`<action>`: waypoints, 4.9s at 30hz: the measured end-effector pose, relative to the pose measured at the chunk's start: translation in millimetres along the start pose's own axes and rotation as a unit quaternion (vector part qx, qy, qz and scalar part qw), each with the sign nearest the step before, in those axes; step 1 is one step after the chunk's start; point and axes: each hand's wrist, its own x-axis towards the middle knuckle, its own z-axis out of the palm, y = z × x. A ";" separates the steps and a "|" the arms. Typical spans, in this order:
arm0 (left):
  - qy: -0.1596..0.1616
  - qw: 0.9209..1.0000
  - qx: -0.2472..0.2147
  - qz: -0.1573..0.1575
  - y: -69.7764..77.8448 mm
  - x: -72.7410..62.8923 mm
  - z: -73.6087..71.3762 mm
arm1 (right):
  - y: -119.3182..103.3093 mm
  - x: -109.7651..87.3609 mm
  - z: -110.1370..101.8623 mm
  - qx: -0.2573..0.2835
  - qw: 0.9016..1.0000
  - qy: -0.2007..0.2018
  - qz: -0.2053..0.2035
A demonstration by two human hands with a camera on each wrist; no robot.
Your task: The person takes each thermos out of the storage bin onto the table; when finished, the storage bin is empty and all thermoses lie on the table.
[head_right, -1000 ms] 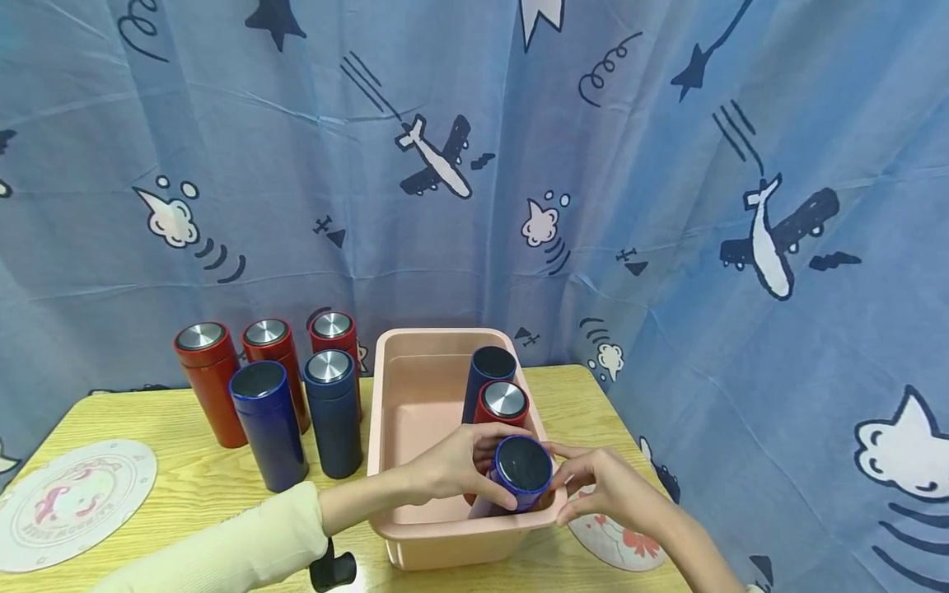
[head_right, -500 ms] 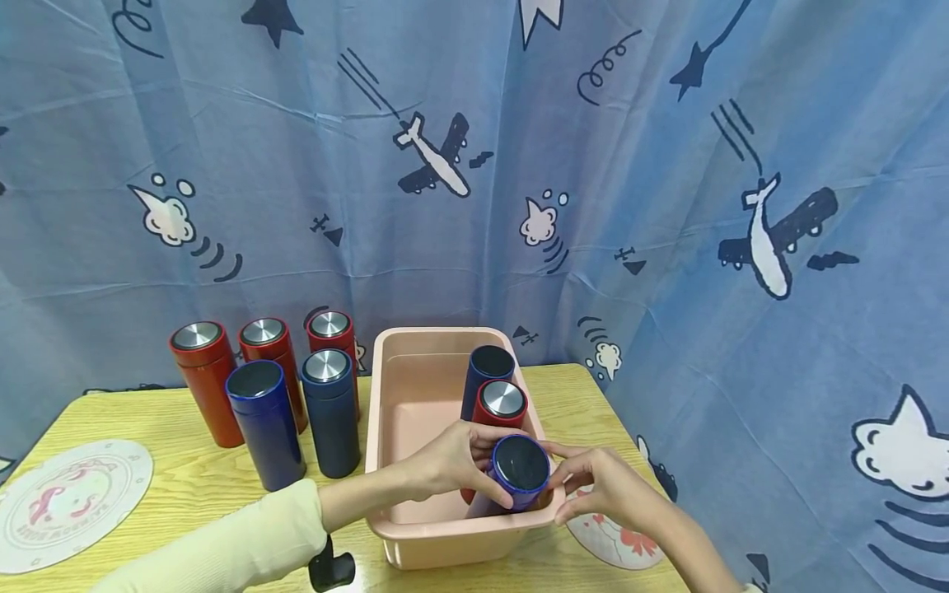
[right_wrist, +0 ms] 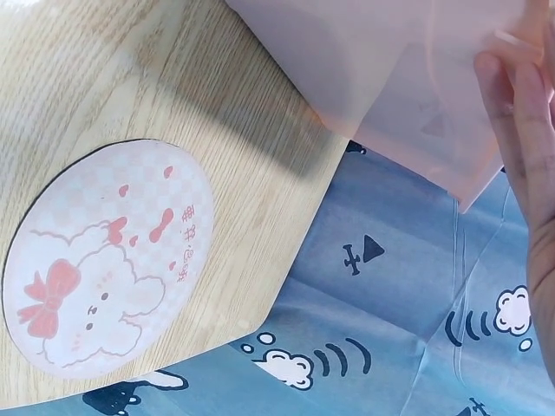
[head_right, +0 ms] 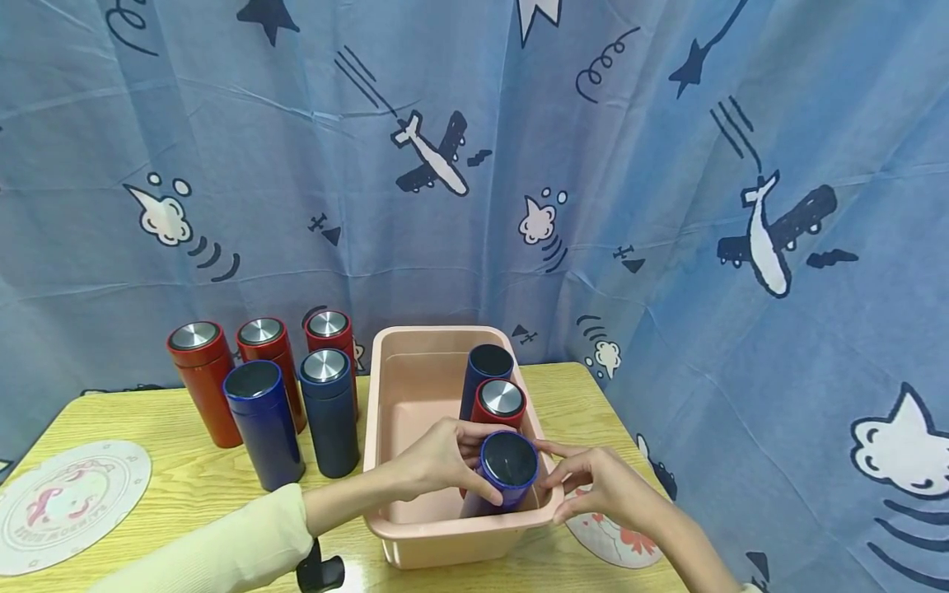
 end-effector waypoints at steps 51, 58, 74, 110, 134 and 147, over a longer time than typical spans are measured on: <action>0.048 0.996 0.070 0.025 21.7 -24.6 -45.4 | -1.7 1.8 0.4 0.050 0.998 -0.009 0.029; 0.039 0.997 0.059 0.029 20.9 -27.0 -50.6 | 0.5 1.0 0.6 0.048 0.998 -0.005 0.028; 0.044 0.998 0.031 0.030 30.7 -37.0 -65.0 | -3.0 2.3 1.7 0.050 0.998 -0.003 0.034; 0.076 0.990 0.024 0.116 120.1 -65.3 -99.3 | -0.5 1.7 2.4 0.058 0.998 -0.006 0.031; 0.106 0.986 0.093 0.092 137.0 -131.6 -132.1 | -1.7 2.0 3.8 0.056 0.998 -0.005 0.022; 0.086 0.985 0.083 0.121 112.5 -163.1 -150.1 | -1.4 2.4 4.7 0.056 0.998 -0.006 0.020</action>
